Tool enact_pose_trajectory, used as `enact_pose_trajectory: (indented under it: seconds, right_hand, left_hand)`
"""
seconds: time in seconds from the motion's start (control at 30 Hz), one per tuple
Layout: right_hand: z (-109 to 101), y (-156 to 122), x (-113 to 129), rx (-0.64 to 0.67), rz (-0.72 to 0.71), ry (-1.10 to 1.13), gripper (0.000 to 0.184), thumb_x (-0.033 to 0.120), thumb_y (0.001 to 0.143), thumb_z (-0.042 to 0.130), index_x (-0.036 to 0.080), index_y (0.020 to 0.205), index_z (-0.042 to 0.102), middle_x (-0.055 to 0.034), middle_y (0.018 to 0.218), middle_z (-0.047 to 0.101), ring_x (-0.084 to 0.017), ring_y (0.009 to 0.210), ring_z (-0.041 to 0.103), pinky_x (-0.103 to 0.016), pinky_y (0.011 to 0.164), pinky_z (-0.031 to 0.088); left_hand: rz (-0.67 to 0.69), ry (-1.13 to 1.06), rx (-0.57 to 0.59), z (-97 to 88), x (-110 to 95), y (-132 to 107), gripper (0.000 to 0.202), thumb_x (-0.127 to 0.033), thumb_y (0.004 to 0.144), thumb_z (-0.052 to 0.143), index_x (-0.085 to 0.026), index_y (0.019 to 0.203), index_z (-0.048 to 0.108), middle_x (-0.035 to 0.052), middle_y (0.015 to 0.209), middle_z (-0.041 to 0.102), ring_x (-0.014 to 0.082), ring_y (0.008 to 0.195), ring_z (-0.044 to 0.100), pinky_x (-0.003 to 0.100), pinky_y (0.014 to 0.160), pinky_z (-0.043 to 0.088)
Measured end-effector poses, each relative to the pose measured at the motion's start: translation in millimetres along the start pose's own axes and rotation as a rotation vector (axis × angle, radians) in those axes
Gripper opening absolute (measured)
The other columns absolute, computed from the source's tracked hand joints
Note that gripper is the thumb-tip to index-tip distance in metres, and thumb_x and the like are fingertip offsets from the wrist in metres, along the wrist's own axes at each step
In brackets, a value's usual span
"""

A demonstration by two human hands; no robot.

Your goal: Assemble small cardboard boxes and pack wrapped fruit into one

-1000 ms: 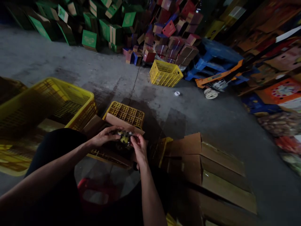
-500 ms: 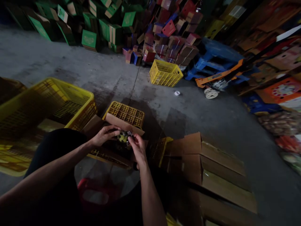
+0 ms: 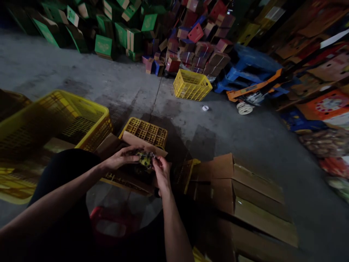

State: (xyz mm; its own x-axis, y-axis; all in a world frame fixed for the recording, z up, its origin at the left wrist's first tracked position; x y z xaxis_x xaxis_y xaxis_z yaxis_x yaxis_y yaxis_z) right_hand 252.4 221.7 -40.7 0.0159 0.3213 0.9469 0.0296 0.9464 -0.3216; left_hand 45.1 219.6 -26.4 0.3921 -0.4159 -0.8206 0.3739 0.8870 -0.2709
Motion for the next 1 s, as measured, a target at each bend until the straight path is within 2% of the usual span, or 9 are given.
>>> enact_pose_trajectory:
  seconds: [0.1, 0.2, 0.27, 0.33, 0.43, 0.57, 0.73, 0.9, 1.0]
  right_hand:
    - [1.9, -2.2, 6.5, 0.022, -0.026, 0.014, 0.055, 0.057, 0.073, 0.082, 0.029, 0.118, 0.068, -0.0048, 0.120, 0.074, -0.027, 0.107, 0.070, -0.033, 0.075, 0.061]
    - [7.7, -6.7, 18.6, 0.098, -0.096, 0.042, 0.073, 0.051, 0.077, 0.081, 0.038, 0.143, 0.054, -0.0044, 0.148, 0.058, -0.028, 0.119, 0.066, -0.038, 0.082, 0.063]
    - [11.3, -9.2, 25.6, 0.151, -0.152, 0.022, 0.070, 0.047, 0.078, 0.082, 0.039, 0.142, 0.057, -0.0026, 0.160, 0.046, -0.028, 0.124, 0.065, -0.041, 0.092, 0.061]
    - [13.0, -10.0, 29.1, 0.181, -0.197, -0.029, 0.059, 0.044, 0.077, 0.083, 0.036, 0.132, 0.066, -0.0011, 0.163, 0.042, -0.029, 0.132, 0.060, -0.041, 0.103, 0.056]
    - [10.3, -7.7, 27.4, 0.157, -0.197, -0.073, 0.051, 0.046, 0.076, 0.084, 0.031, 0.124, 0.073, -0.0032, 0.153, 0.055, -0.029, 0.137, 0.055, -0.043, 0.112, 0.050]
    - [4.7, -5.4, 21.7, 0.096, -0.126, -0.061, 0.049, 0.053, 0.079, 0.079, 0.027, 0.120, 0.075, -0.0060, 0.128, 0.074, -0.030, 0.120, 0.069, -0.049, 0.111, 0.051]
    - [6.4, -7.3, 23.4, 0.108, -0.111, -0.072, 0.053, 0.051, 0.077, 0.082, 0.028, 0.124, 0.074, -0.0049, 0.120, 0.077, -0.029, 0.111, 0.073, -0.047, 0.108, 0.053]
    - [7.0, -6.6, 22.8, 0.105, -0.108, -0.078, 0.051, 0.052, 0.076, 0.082, 0.028, 0.121, 0.075, -0.0044, 0.122, 0.077, -0.029, 0.110, 0.074, -0.046, 0.106, 0.056]
    - [5.7, -5.5, 19.7, 0.074, -0.085, -0.060, 0.051, 0.054, 0.074, 0.083, 0.027, 0.117, 0.077, -0.0051, 0.115, 0.079, -0.029, 0.100, 0.077, -0.047, 0.101, 0.059]
  left_hand:
    - [-0.035, -0.038, -0.019, -2.7, 4.7, 2.2, 0.066, -0.031, 0.071, 0.091, -0.021, 0.132, 0.068, 0.0114, 0.131, 0.071, 0.0315, 0.118, 0.068, 0.049, 0.105, 0.053]
    - [-0.031, -0.133, -0.099, -8.7, 6.8, 6.2, 0.062, -0.028, 0.071, 0.090, -0.019, 0.129, 0.069, 0.0124, 0.133, 0.069, 0.0332, 0.123, 0.065, 0.050, 0.107, 0.052]
    - [-0.028, -0.174, -0.134, -11.8, 6.6, 7.9, 0.058, -0.027, 0.072, 0.088, -0.019, 0.126, 0.070, 0.0123, 0.136, 0.068, 0.0333, 0.129, 0.062, 0.049, 0.109, 0.051]
    - [-0.037, -0.188, -0.136, -12.1, 6.0, 8.2, 0.055, -0.027, 0.073, 0.087, -0.019, 0.126, 0.071, 0.0118, 0.136, 0.067, 0.0323, 0.131, 0.060, 0.048, 0.110, 0.051]
    - [-0.038, -0.156, -0.095, -8.0, 5.1, 6.0, 0.064, -0.024, 0.071, 0.088, -0.021, 0.132, 0.068, 0.0108, 0.135, 0.068, 0.0313, 0.129, 0.062, 0.047, 0.108, 0.052]
    - [0.045, 0.013, -0.035, -1.6, 4.2, 3.5, 0.073, -0.025, 0.068, 0.091, -0.024, 0.136, 0.066, 0.0076, 0.135, 0.069, 0.0304, 0.122, 0.066, 0.046, 0.108, 0.052]
    - [0.097, 0.033, -0.034, -4.5, 8.2, 6.5, 0.057, -0.040, 0.075, 0.088, -0.022, 0.127, 0.072, 0.0067, 0.123, 0.074, 0.0289, 0.117, 0.068, 0.046, 0.106, 0.053]
    - [0.039, 0.081, -0.048, -8.2, 8.3, 5.8, 0.068, -0.044, 0.076, 0.087, -0.022, 0.137, 0.065, 0.0087, 0.125, 0.073, 0.0305, 0.115, 0.069, 0.046, 0.100, 0.057]
    - [0.065, 0.135, -0.043, -6.4, 5.8, 4.7, 0.068, -0.044, 0.077, 0.086, -0.024, 0.139, 0.064, 0.0066, 0.129, 0.072, 0.0299, 0.121, 0.065, 0.044, 0.104, 0.054]
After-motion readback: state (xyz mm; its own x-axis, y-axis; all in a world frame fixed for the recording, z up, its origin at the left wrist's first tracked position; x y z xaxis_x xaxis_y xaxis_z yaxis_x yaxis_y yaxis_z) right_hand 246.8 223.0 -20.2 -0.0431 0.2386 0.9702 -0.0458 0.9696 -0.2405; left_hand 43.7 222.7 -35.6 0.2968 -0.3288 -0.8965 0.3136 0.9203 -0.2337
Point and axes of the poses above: each hand's wrist, its own y-axis towards the middle knuckle, its own z-axis out of the palm, x = y × z, the point moved 5 cm from there along y, towards the middle knuckle
